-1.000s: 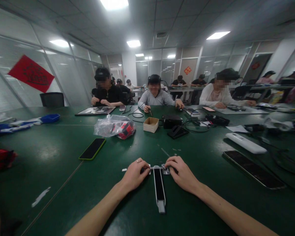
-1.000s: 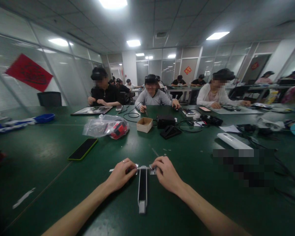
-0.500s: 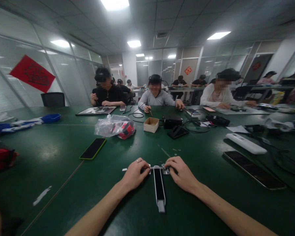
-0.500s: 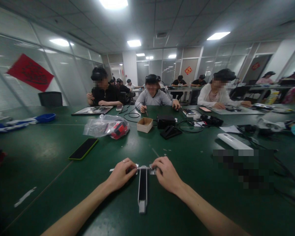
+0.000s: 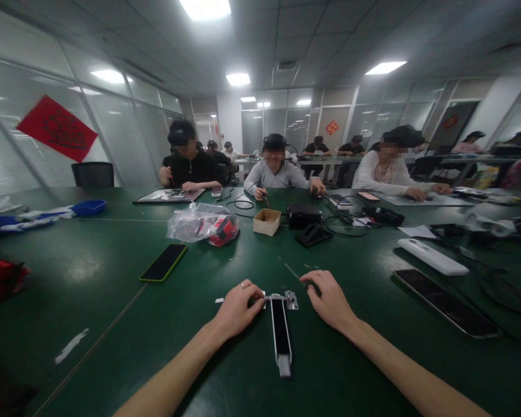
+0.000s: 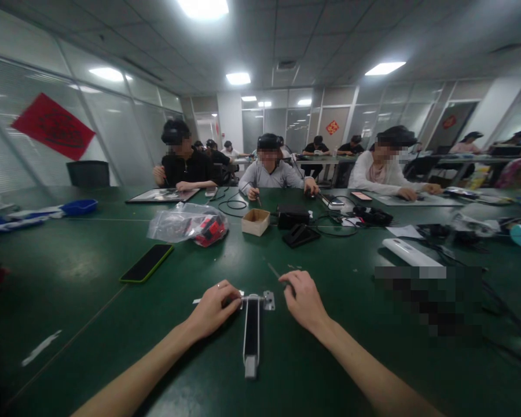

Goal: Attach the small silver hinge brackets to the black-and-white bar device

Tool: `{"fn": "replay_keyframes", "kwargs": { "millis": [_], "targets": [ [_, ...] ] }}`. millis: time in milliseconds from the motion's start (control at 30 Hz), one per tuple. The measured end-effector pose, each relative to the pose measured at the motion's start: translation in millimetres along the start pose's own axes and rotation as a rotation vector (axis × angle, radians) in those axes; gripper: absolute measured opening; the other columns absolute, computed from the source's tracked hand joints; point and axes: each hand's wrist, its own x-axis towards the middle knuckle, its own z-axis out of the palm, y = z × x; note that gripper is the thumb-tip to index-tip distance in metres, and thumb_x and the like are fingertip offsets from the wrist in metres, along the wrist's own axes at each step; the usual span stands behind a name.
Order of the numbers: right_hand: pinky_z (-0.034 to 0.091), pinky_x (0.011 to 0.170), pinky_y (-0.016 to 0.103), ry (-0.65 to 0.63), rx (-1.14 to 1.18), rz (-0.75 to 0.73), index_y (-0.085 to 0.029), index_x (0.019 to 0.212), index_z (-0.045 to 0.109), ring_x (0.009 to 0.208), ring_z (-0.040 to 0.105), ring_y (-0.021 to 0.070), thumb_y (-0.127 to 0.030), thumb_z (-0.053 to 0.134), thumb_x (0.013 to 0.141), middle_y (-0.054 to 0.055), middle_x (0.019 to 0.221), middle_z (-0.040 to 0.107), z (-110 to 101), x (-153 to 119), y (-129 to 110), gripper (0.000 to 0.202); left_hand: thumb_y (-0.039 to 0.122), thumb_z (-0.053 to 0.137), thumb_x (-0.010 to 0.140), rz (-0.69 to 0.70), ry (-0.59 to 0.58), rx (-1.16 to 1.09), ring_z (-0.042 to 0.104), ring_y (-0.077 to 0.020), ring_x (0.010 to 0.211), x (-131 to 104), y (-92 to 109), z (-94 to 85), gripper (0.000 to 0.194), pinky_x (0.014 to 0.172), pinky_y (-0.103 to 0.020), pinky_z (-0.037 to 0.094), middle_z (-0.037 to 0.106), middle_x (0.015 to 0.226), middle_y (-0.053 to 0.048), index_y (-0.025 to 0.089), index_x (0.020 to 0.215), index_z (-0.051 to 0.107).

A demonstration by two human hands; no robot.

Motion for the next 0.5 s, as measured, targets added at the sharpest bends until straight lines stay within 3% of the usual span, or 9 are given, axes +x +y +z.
{"fn": "replay_keyframes", "kwargs": {
  "millis": [200, 333, 500],
  "targets": [
    [0.041, 0.086, 0.041, -0.052, -0.176, 0.181, -0.019, 0.115, 0.057, 0.103, 0.048, 0.0251, -0.028, 0.047, 0.082, 0.011, 0.113, 0.055, -4.5, 11.1, 28.3, 0.035, 0.026, 0.051, 0.085, -0.02, -0.015, -0.015, 0.056, -0.0161, 0.077, -1.0, 0.1, -0.9, 0.016, 0.068, -0.027, 0.043, 0.058, 0.089, -0.004, 0.018, 0.087, 0.064],
    [0.04, 0.085, 0.041, -0.098, -0.211, 0.166, -0.023, 0.106, 0.063, 0.102, 0.048, 0.0251, -0.031, 0.045, 0.085, 0.009, 0.109, 0.057, -3.4, 12.0, 25.1, 0.028, 0.025, 0.052, 0.083, -0.023, 0.003, -0.019, 0.056, -0.0164, 0.078, -1.7, -0.7, -0.2, 0.015, 0.07, -0.028, 0.044, 0.058, 0.088, -0.004, 0.018, 0.088, 0.064],
    [0.04, 0.078, 0.041, -0.073, -0.17, 0.096, -0.02, 0.09, 0.064, 0.094, 0.051, 0.0252, -0.03, 0.045, 0.087, 0.009, 0.095, 0.061, -3.7, 10.9, 23.5, 0.022, 0.022, 0.051, 0.082, -0.018, 0.052, -0.023, 0.056, -0.0165, 0.076, -1.9, -1.2, 1.6, 0.015, 0.068, -0.028, 0.044, 0.058, 0.089, -0.004, 0.018, 0.089, 0.064]
  ]
}}
